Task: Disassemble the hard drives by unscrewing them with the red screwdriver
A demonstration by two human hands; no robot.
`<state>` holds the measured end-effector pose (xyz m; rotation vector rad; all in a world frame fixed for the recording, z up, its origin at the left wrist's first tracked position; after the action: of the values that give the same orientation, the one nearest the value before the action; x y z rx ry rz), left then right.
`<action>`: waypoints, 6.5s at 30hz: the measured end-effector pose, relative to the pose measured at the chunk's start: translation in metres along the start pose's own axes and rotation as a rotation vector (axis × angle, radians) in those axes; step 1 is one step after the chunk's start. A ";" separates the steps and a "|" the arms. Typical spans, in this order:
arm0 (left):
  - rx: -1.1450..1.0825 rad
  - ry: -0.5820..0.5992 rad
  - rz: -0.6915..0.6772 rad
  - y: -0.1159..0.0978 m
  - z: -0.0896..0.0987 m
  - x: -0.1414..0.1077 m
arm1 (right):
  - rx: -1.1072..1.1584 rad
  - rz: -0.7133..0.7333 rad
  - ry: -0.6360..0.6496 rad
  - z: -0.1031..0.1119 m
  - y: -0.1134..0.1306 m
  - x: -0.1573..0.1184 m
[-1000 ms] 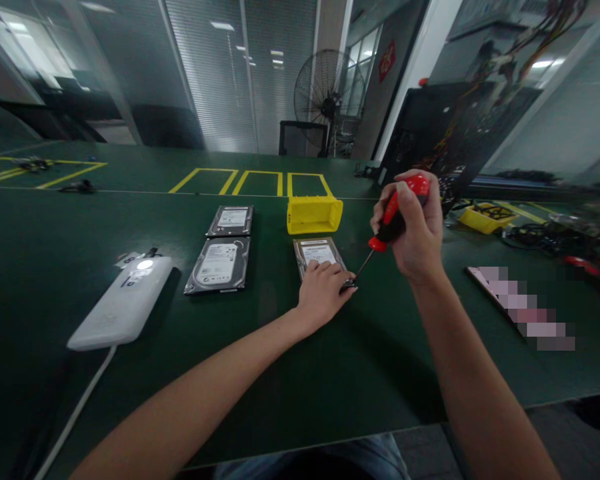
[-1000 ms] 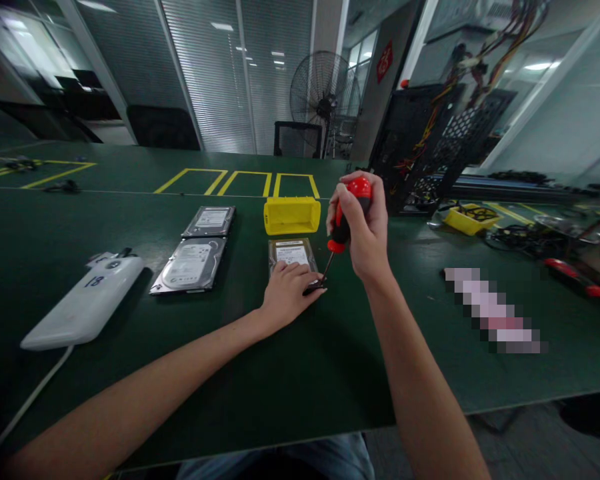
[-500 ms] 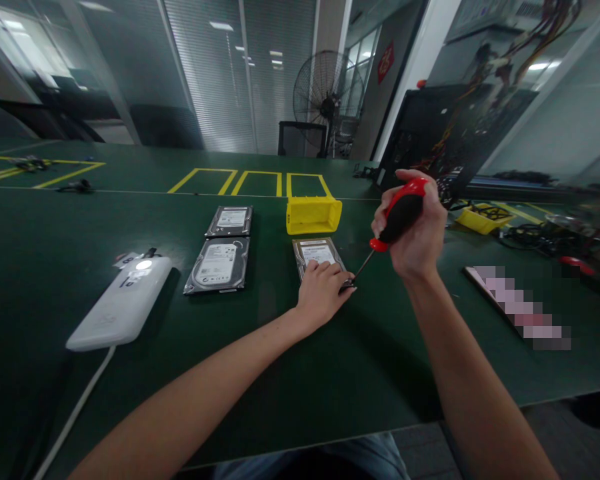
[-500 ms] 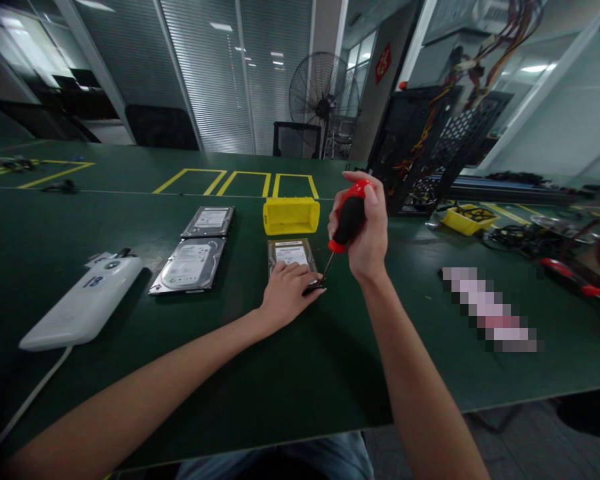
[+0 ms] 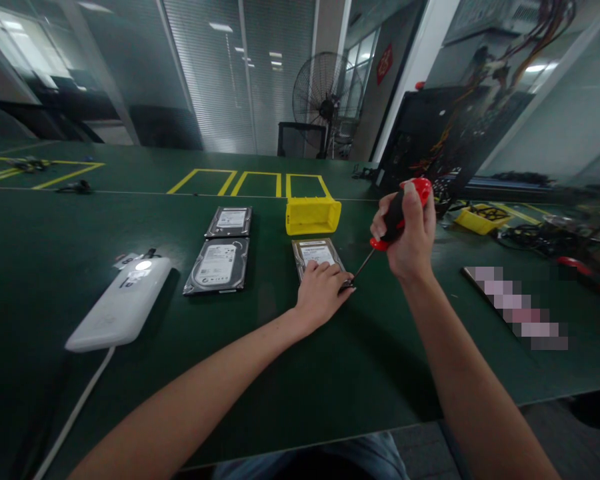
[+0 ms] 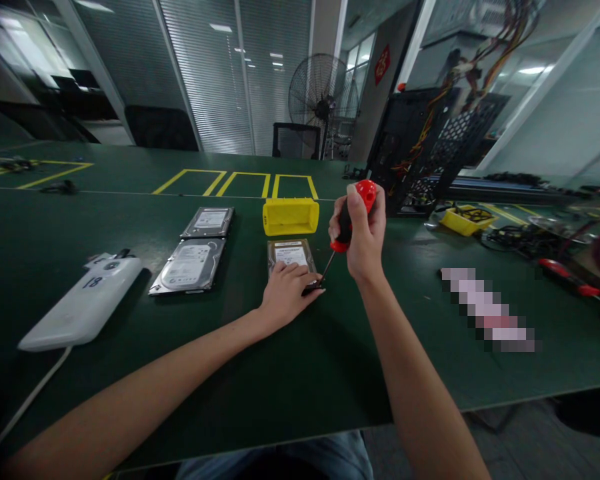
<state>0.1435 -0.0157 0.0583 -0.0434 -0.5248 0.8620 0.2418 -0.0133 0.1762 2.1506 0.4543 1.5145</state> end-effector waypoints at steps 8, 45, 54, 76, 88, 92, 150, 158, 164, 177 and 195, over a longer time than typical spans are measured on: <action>0.002 -0.002 -0.013 0.000 -0.001 0.000 | -0.003 -0.055 0.100 -0.014 -0.001 -0.001; 0.014 0.006 -0.007 -0.001 0.001 0.000 | 0.051 -0.067 0.062 -0.009 -0.004 -0.001; 0.010 0.010 -0.016 -0.001 0.001 0.000 | 0.036 -0.050 0.086 -0.008 -0.005 -0.002; 0.011 0.002 -0.008 -0.001 0.001 0.000 | -0.029 -0.089 0.141 -0.013 -0.009 -0.003; 0.006 -0.018 -0.018 -0.001 0.000 -0.001 | -0.002 -0.046 0.117 -0.013 -0.005 -0.005; 0.005 -0.020 -0.012 0.000 -0.001 0.000 | 0.050 -0.063 0.131 -0.017 -0.005 -0.006; 0.006 0.029 0.017 0.003 -0.002 0.001 | -0.051 -0.115 0.148 -0.011 -0.014 -0.005; 0.001 0.030 0.008 0.002 -0.001 0.001 | -0.042 -0.059 0.034 -0.002 -0.010 -0.003; 0.004 0.021 -0.003 0.001 0.002 0.000 | -0.052 -0.044 0.054 0.001 -0.012 -0.002; 0.003 0.009 -0.015 0.001 0.001 0.000 | -0.106 -0.005 0.051 -0.001 -0.002 -0.002; 0.010 0.037 -0.005 0.001 0.001 0.000 | -0.024 -0.009 0.073 -0.004 -0.003 -0.002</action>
<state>0.1428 -0.0152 0.0594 -0.0488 -0.4855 0.8578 0.2378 -0.0114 0.1742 2.0777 0.4680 1.5896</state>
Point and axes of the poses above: each hand's wrist, its own x-axis towards the middle knuckle, its own z-axis out of the back of the hand, y = z × x, the point moved 10 cm from there along x, towards the middle knuckle, and after that the axes turned 11 degrees about z, right-handed, at the moved point
